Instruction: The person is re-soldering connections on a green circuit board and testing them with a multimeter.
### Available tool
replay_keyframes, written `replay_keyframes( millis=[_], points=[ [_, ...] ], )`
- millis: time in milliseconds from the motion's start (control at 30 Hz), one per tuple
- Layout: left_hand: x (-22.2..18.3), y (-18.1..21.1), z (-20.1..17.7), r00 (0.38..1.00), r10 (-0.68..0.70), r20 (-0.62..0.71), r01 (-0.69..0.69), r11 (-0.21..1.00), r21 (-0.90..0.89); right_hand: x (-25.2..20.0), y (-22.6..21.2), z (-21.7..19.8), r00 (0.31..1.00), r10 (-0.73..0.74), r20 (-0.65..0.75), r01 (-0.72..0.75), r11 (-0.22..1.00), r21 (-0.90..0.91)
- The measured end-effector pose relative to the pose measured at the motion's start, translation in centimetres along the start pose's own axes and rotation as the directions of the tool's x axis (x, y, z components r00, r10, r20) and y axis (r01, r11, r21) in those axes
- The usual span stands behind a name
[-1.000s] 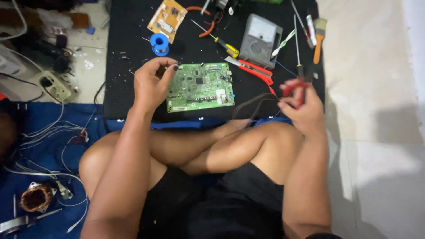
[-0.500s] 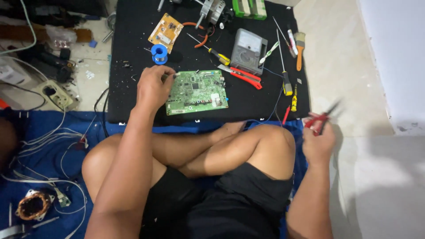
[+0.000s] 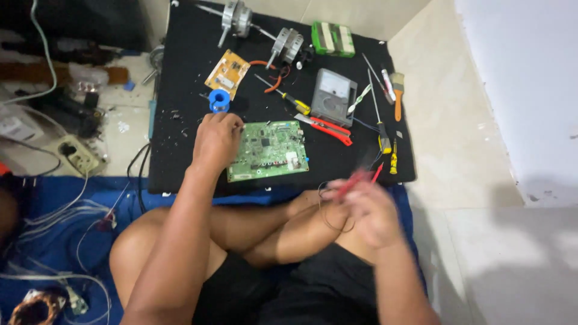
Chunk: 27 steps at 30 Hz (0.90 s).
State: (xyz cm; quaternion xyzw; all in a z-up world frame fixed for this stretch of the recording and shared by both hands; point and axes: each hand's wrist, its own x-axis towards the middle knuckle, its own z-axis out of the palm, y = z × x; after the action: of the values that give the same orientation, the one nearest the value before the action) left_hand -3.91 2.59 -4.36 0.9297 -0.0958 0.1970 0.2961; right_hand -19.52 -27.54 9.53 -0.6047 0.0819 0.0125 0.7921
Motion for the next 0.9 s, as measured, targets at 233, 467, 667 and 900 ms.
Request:
replay_keyframes(
  millis=[233,467,667,900],
  points=[
    [0.5,0.2,-0.6,0.992,-0.053,0.112,0.049,0.998,0.039,0.6,8.2,5.7,0.946,0.325,0.022,-0.325,0.945,0.045],
    [0.7,-0.1,0.6,0.994,-0.008,0.113,0.007,1.0,0.017,1.2,8.2,6.0,0.927,0.375,-0.004,-0.372,0.921,0.12],
    [0.5,0.7,-0.6,0.972,-0.049,0.23,0.059,0.997,-0.039,0.7,8.3,6.4,0.931,0.364,-0.003,-0.357,0.916,0.184],
    [-0.1,0.9,-1.6,0.916,-0.099,0.388,0.139,0.987,-0.076,1.2,9.0,6.0,0.947,0.322,-0.025,-0.31,0.929,0.203]
  ],
)
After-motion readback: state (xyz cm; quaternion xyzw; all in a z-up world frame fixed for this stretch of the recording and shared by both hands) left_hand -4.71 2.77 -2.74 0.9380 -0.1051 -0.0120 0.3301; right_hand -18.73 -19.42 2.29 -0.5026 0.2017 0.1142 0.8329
